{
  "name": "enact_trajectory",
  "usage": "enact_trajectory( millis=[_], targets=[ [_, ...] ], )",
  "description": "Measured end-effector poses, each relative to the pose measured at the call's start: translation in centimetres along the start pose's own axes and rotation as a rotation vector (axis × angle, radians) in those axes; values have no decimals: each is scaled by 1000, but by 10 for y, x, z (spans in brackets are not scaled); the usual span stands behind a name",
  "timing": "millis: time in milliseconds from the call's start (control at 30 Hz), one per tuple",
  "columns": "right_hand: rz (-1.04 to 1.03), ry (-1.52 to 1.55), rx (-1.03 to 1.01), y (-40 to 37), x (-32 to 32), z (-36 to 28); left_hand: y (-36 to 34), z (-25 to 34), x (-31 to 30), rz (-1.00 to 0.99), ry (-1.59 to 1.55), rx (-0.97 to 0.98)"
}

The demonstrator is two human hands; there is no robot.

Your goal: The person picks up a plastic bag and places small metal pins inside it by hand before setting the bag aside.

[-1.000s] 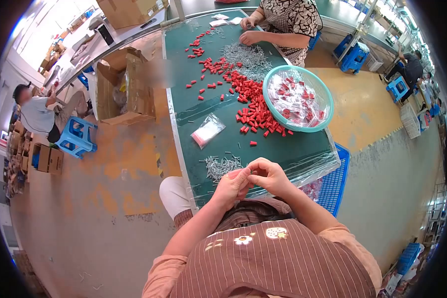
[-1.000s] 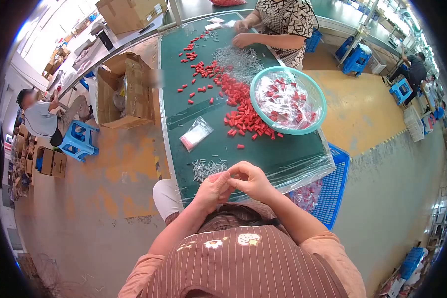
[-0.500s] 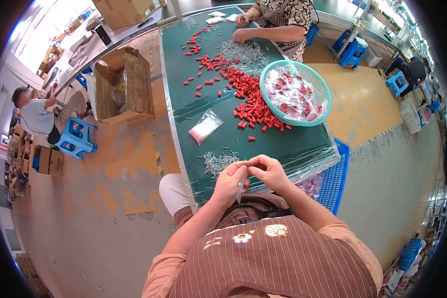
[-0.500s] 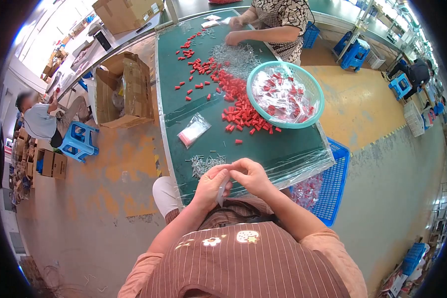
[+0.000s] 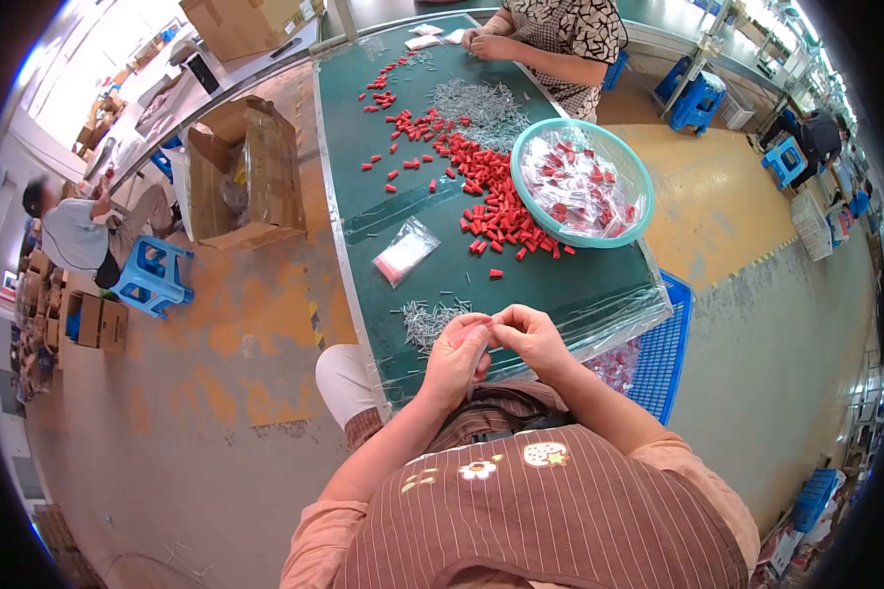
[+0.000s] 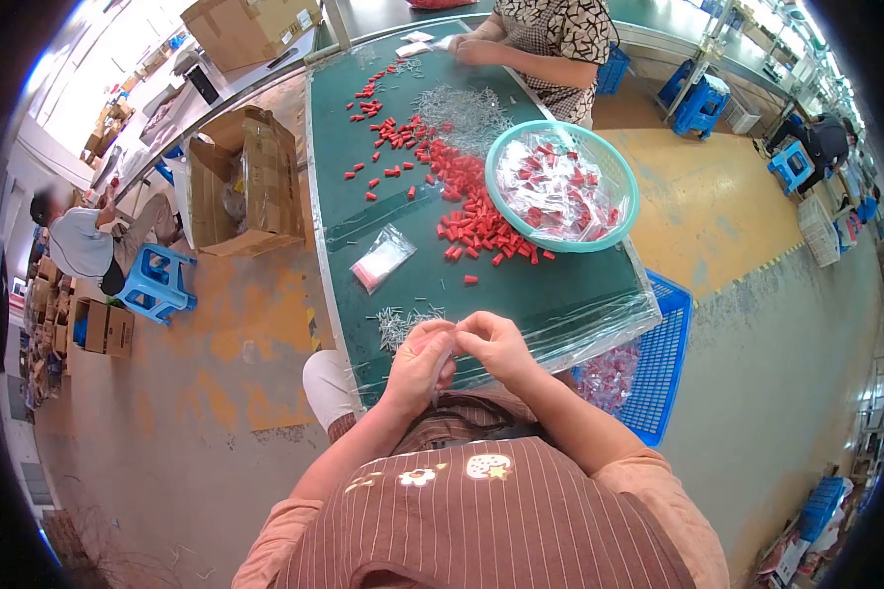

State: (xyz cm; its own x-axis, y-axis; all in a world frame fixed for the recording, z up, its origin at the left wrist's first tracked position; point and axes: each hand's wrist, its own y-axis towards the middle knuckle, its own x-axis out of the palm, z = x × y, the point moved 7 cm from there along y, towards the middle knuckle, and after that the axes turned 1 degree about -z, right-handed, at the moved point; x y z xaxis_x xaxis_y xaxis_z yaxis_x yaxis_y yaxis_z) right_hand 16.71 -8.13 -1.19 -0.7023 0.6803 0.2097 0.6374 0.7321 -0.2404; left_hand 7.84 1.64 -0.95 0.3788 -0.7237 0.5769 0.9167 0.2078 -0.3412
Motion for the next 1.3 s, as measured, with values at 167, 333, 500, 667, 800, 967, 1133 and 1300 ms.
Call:
enact_trajectory(
  millis=[167, 333, 500, 667, 800, 967, 1133, 1300],
  targets=[
    [-4, 3, 5, -2, 0, -11, 1, -3, -7, 40, 62, -4],
    [-5, -3, -57, 2, 0, -6, 0, 0, -6, 84, 134, -43],
    [5, -139, -57, 8, -17, -23, -1, 5, -18, 72, 104, -164],
    [-216, -642, -53, 6, -9, -58, 4, 33, -31, 66, 376, -147],
    [-312, -757, -94, 11, 5, -62, 7, 50, -10, -14, 758, 40],
    [-304, -626, -105, 16, 8, -59, 10, 45, -15, -3, 886, -17],
    [-259, -475, -66, 22, -1, -37, 12, 29, -23, 15, 778, -59],
    [-1, -589, -332, 17, -5, -58, 9, 25, -23, 102, 603, -152]
  ],
)
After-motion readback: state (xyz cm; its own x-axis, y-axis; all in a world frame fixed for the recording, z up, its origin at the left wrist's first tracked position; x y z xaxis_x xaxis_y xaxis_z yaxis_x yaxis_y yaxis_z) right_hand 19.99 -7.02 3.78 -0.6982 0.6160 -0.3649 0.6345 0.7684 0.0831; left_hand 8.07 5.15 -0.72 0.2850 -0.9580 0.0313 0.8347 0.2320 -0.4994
